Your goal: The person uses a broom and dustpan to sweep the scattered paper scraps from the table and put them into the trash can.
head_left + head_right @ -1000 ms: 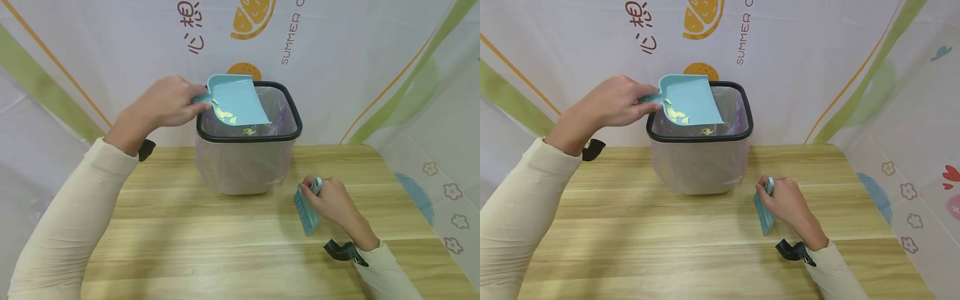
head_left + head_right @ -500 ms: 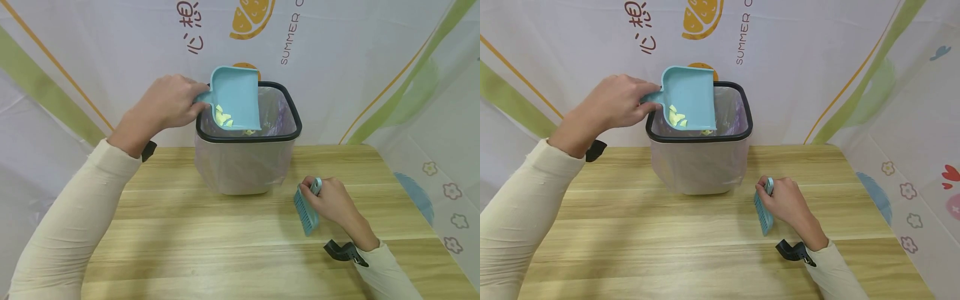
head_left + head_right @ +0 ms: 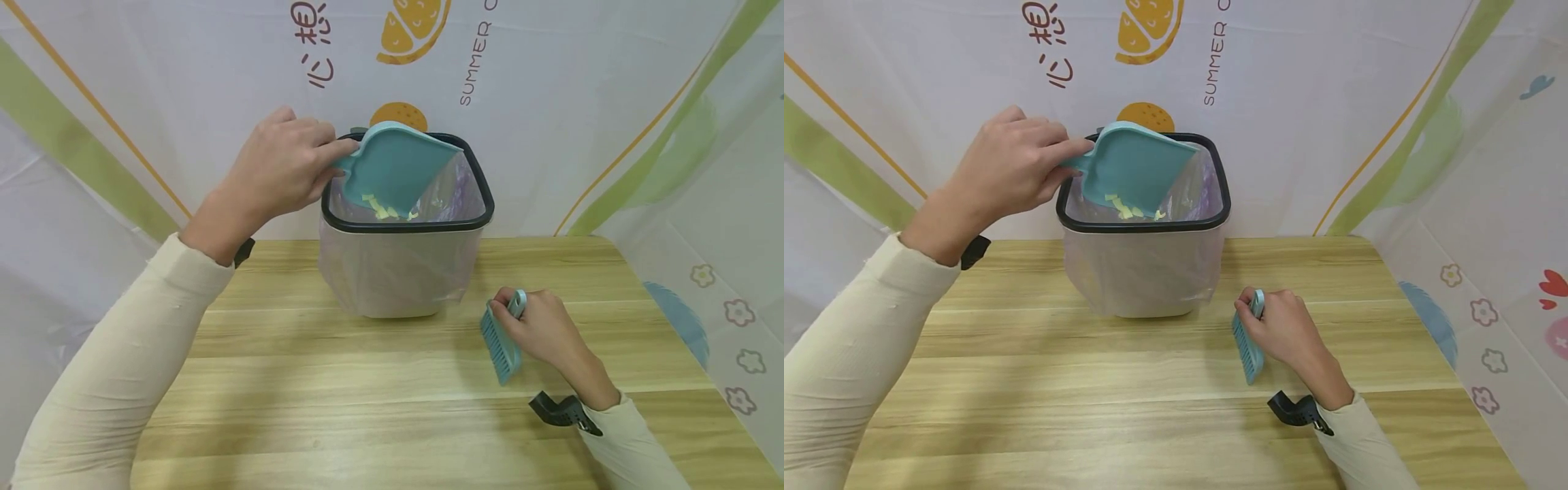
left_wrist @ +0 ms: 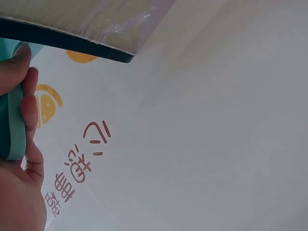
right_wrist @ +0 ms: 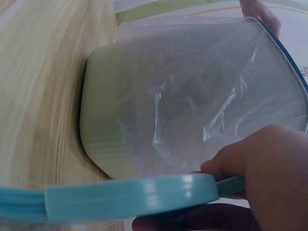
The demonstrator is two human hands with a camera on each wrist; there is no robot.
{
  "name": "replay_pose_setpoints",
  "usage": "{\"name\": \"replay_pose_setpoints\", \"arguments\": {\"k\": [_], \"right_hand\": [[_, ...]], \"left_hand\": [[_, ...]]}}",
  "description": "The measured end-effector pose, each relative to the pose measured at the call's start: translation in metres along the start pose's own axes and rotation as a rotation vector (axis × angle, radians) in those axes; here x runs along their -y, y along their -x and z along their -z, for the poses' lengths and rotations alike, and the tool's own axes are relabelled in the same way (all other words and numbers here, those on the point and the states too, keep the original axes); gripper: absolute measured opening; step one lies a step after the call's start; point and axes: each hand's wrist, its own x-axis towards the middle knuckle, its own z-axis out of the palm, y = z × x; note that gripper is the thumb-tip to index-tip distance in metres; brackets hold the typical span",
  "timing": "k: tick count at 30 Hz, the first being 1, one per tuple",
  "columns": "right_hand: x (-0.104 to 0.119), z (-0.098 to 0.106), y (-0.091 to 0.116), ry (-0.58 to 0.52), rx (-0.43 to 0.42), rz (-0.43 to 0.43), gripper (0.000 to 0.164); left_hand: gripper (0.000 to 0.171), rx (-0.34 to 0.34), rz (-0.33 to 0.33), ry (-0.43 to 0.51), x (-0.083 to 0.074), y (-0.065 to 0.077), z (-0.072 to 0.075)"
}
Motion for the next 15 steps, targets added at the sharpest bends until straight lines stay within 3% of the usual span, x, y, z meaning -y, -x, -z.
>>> {"name": "replay_pose_setpoints", "arguments": {"k": [5, 15], "right_hand": [[-0.0004, -0.0002, -0.0002, 0.001, -0.001, 0.007, 0.013], [-0.0011, -0.0005, 0.0007, -0.002, -0.012, 0.032, 0.012]], "left_hand": [[0.028, -0.028, 0.005, 0.014, 0.0003, 0.0023, 0.0008], [0.035, 0.037, 0.096, 0.042, -0.0036, 0.0046, 0.0068]]}}
